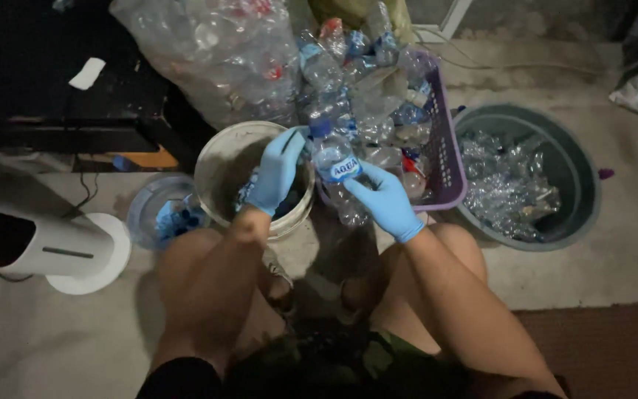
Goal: Sorting plastic bottles by removing caps and placing them into separate containers for recycling
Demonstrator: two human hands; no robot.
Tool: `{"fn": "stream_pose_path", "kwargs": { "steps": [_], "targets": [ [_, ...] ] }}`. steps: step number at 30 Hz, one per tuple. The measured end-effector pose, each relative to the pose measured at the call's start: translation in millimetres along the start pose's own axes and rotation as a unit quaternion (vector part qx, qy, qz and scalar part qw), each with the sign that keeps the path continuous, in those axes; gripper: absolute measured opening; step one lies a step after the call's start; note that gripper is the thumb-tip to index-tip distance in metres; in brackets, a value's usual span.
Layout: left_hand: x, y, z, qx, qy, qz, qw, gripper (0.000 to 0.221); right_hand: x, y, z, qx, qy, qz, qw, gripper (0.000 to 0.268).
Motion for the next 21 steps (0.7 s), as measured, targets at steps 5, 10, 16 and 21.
{"fn": "stream_pose_path", "kwargs": {
  "steps": [5, 10, 16, 21],
  "targets": [
    [-35.2, 6.8, -55.2, -0.022, 0.172, 0.008, 0.985, 0.035, 23.9, -6.0, -18.7, 0.004, -0.039, 0.050, 0.998, 0.030],
    [-42.8, 21.9, -20.8, -0.103, 0.235, -0.015, 0.966, 0.037, 42.2, -6.9, -30.5, 0.012, -0.047, 0.128, 0.991, 0.052],
    [-1.8, 42.3, -9.6, -0.124, 0.286, 0.049, 0.949, 0.037, 92.7, 30.4, -30.0, 0.128, -0.353, 0.368, 0.850, 0.084],
    [38.9, 42.0, 48.0, -0.164, 0.559, 0.015, 0.812, 0.043, 85.2, 16.1, -98.0, 0.137, -0.427, 0.432, 0.782, 0.086]
  ]
}}
Point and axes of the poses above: each hand's wrist, its own y-axis away from the middle knuckle, its own x-axis out of the palm, z = x × y, the point moved 10 cm from there along -y, towards the middle knuckle, and after that the axes turned 4 degrees about x, right-handed, at the moved point
